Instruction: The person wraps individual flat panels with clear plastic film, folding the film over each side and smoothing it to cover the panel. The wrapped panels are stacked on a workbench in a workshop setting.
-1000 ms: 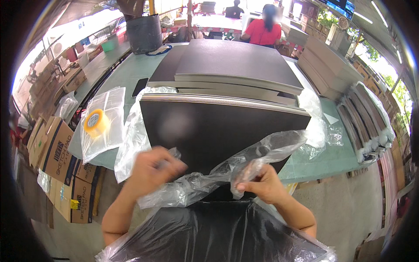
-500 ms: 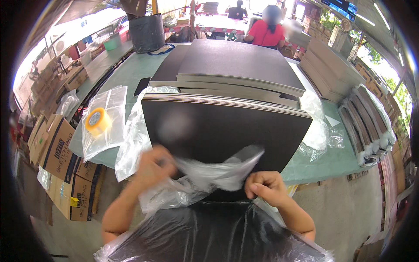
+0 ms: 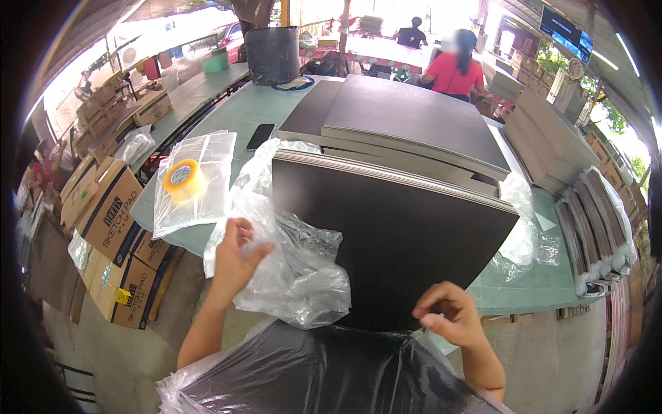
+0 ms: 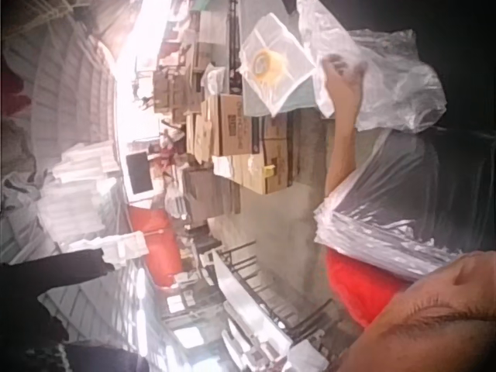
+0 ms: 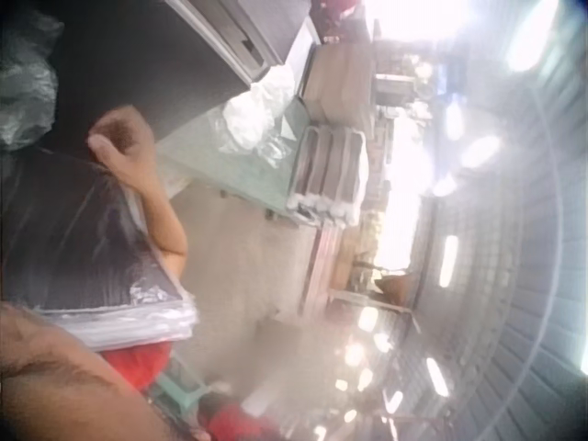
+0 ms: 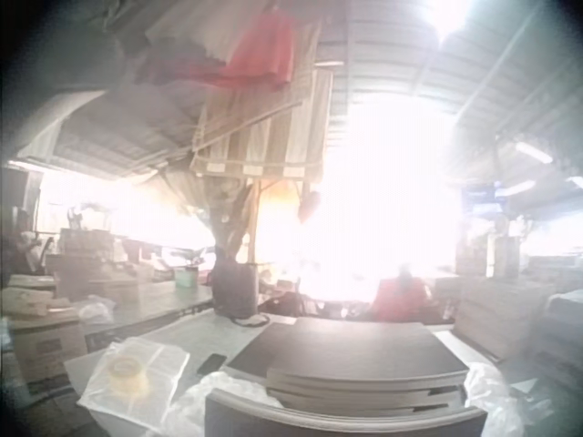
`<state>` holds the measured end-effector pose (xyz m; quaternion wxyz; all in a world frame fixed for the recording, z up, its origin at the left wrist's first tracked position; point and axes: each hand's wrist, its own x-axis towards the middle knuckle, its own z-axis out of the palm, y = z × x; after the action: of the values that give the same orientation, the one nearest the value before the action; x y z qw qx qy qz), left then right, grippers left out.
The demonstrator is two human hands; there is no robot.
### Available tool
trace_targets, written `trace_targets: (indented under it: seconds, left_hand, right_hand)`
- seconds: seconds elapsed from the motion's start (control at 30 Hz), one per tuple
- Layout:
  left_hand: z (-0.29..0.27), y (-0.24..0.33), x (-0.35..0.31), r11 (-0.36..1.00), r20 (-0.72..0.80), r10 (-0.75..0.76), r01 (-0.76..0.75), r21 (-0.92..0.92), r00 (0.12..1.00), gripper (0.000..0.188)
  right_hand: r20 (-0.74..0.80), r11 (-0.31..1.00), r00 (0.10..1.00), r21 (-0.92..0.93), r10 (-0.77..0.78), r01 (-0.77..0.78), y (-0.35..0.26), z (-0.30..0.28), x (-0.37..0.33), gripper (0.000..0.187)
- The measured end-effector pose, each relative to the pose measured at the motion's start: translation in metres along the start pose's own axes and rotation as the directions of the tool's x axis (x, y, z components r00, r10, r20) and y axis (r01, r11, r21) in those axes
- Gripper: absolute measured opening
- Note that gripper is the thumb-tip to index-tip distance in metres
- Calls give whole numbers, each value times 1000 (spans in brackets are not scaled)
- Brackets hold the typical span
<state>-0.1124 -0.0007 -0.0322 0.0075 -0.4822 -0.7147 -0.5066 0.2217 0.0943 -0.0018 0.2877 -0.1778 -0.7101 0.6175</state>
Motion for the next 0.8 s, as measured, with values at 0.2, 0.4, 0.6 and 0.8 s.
trace_targets:
  seconds: [0.2, 0.4, 0.6, 0.8]
  left_hand:
    - [23, 80, -36, 881, 534, 449, -256, -397, 716, 18]
    - [25, 81, -11, 946, 653, 252, -40, -322, 714, 23]
    - [48, 94, -14, 886, 666, 392, -67, -458, 634, 40]
    - [58, 99, -25, 872, 739, 384, 46, -487, 554, 32]
  right_hand:
    - [21, 988, 999, 152, 25, -28, 22, 61, 34, 26]
    - [-121, 985, 979, 80, 165, -156, 21, 27, 27, 15]
    - [91, 927, 982, -355, 166, -123, 4, 35, 26, 16]
    - [130, 978, 979, 116, 156, -171, 12, 33, 15, 39]
